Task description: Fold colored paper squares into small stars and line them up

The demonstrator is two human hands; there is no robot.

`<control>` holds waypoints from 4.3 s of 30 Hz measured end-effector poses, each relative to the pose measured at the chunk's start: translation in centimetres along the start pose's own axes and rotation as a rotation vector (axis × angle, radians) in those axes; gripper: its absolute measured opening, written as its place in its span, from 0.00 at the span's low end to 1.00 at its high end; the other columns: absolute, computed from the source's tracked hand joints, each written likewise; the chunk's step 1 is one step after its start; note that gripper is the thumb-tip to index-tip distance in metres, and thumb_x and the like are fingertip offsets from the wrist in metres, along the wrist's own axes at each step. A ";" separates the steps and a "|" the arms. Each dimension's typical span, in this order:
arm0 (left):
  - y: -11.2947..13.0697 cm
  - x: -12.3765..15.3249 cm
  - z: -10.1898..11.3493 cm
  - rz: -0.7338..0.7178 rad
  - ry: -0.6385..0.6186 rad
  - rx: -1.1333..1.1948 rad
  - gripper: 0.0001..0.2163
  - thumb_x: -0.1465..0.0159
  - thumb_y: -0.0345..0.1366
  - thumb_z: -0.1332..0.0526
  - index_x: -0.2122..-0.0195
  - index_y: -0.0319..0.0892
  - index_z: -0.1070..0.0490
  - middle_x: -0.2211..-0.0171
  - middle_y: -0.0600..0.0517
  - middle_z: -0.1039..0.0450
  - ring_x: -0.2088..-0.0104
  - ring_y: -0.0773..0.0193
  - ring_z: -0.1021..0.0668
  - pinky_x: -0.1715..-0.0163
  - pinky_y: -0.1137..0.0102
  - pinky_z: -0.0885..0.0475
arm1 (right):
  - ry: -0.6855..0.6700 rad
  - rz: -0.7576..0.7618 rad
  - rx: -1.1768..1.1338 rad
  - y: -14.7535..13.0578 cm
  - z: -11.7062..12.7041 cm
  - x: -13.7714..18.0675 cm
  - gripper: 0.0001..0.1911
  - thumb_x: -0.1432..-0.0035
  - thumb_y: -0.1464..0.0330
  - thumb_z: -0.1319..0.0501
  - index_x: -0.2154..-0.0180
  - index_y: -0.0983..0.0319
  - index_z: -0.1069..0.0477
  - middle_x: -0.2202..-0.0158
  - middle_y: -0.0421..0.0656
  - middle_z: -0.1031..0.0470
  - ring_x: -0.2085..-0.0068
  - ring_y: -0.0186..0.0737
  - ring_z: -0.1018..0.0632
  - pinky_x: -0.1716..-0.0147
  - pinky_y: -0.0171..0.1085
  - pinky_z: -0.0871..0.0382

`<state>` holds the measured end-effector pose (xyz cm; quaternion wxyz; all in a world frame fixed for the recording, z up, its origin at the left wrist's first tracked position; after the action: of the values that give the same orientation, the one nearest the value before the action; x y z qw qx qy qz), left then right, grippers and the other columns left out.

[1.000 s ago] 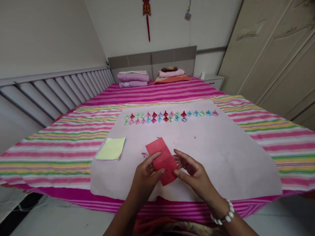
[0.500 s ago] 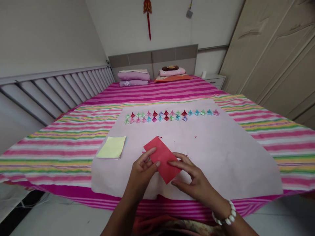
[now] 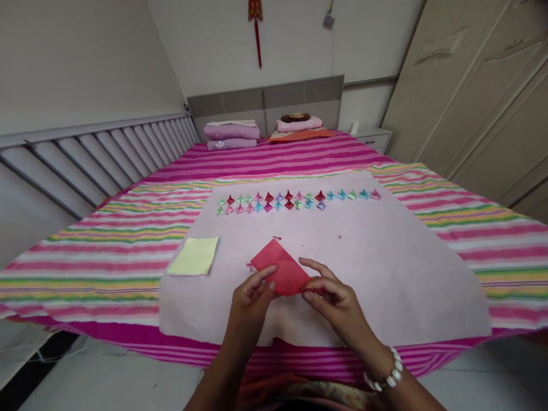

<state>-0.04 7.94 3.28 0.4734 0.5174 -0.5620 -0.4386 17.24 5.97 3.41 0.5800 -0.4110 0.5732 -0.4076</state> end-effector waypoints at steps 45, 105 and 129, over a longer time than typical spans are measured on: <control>-0.9 -0.2 -1.1 -0.081 -0.045 0.027 0.15 0.52 0.31 0.29 0.68 0.42 0.34 0.75 0.57 0.28 0.75 0.71 0.26 0.73 0.76 0.31 | 0.157 -0.304 -0.379 2.4 -0.8 0.0 0.11 0.56 0.61 0.28 0.71 0.60 0.24 0.73 0.40 0.23 0.71 0.37 0.26 0.69 0.35 0.31; -3.7 0.0 -1.2 0.166 -0.186 -0.095 0.11 0.48 0.41 0.33 0.78 0.38 0.26 0.80 0.56 0.31 0.75 0.69 0.32 0.72 0.74 0.37 | 0.003 -0.388 -0.429 1.1 -1.9 -0.7 0.15 0.51 0.57 0.32 0.74 0.62 0.28 0.77 0.38 0.28 0.74 0.35 0.29 0.72 0.35 0.34; -1.8 -0.3 -1.0 0.098 -0.296 -0.271 0.12 0.49 0.41 0.33 0.81 0.39 0.30 0.84 0.58 0.40 0.79 0.71 0.40 0.77 0.74 0.44 | 0.000 -0.412 -0.146 1.7 -1.0 -0.2 0.18 0.55 0.57 0.30 0.82 0.63 0.32 0.84 0.33 0.38 0.80 0.28 0.42 0.80 0.32 0.50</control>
<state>1.20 8.09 1.68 0.4718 0.3510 -0.5857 -0.5579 16.23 6.68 1.87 0.4530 -0.5603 0.5051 -0.4751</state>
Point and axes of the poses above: each hand's wrist, its own x-axis away from the middle knuckle, its own z-axis out of the back of the hand, y = z × x, the point moved 7 cm from there along -x, towards the middle knuckle
